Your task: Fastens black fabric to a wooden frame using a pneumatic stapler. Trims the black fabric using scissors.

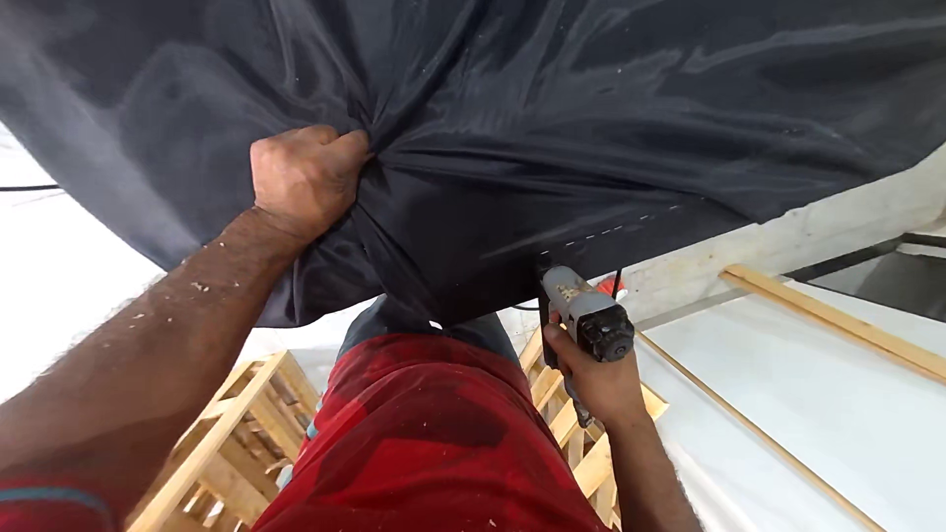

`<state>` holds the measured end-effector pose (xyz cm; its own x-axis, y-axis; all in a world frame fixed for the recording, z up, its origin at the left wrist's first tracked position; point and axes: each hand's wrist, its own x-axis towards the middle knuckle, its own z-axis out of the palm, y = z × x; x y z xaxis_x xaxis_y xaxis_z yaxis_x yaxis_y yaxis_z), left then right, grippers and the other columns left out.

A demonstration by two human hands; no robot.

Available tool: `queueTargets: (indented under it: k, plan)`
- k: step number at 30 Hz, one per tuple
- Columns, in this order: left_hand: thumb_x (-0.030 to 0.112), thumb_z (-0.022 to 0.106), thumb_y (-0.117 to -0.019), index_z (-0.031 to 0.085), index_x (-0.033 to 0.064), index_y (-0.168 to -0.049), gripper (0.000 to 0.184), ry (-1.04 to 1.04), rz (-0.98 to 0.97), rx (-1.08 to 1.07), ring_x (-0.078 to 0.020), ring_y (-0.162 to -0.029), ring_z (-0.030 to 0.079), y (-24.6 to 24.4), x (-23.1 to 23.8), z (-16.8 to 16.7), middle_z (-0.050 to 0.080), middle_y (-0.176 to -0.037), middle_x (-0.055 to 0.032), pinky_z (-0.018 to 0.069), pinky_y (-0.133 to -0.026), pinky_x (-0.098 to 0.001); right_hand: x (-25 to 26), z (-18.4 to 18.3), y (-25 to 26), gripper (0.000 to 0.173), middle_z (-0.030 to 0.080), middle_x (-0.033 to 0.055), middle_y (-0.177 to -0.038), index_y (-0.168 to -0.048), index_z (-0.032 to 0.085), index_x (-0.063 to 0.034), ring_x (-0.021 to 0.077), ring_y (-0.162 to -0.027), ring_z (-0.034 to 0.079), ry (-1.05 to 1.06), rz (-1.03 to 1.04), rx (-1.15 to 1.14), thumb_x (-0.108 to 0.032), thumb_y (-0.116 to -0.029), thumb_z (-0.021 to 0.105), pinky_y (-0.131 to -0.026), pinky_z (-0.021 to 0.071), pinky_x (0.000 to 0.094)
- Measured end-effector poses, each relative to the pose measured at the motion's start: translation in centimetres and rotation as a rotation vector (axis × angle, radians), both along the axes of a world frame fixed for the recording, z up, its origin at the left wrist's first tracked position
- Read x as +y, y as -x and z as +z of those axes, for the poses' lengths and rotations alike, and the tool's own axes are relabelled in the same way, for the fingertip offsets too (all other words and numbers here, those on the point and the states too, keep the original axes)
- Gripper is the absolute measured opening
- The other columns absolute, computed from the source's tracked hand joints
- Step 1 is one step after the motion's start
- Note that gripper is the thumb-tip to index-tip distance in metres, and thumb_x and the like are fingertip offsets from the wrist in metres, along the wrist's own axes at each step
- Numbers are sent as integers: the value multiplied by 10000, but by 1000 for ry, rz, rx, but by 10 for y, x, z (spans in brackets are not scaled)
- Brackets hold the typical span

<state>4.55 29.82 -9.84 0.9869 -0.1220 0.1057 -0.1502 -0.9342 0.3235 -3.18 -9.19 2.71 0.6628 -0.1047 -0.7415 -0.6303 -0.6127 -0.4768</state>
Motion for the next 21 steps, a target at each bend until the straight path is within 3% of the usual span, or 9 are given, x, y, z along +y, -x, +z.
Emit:
queueTargets:
  k: [6, 13, 16, 21]
  plan:
    - [233, 463, -1092, 674, 67, -1075, 269, 15, -14, -7, -422, -728, 689, -1, 1, -1, 659, -802, -216, 514, -587, -570, 12, 1, 7, 316, 630, 45, -633, -1058, 729, -191, 201, -474, 577, -53, -19, 26, -444, -870, 744, -458, 519, 377]
    - [247, 462, -1094, 677, 70, -1055, 281, 20, -21, -24, -409, -734, 696, -2, 1, -1, 668, -801, -201, 514, -586, -556, 41, 2, 23, 348, 652, -55, -673, -982, 710, -224, 105, -551, 621, 9, 148, 68, -543, -844, 730, -538, 558, 353]
    - [248, 465, -1091, 685, 70, -1051, 285, 23, -20, -29, -400, -734, 698, -1, 2, -3, 670, -799, -197, 515, -582, -550, 50, 0, 31, 356, 668, -62, -701, -1037, 721, -217, 89, -575, 634, -27, 148, 86, -517, -847, 738, -561, 573, 335]
    - [246, 462, -1089, 687, 82, -1062, 280, 27, -26, -25, -395, -735, 702, -2, 3, -4, 678, -811, -190, 518, -585, -549, 66, 0, 45, 329, 671, -70, -702, -974, 718, -218, 70, -592, 641, -61, 123, 42, -514, -836, 752, -572, 577, 323]
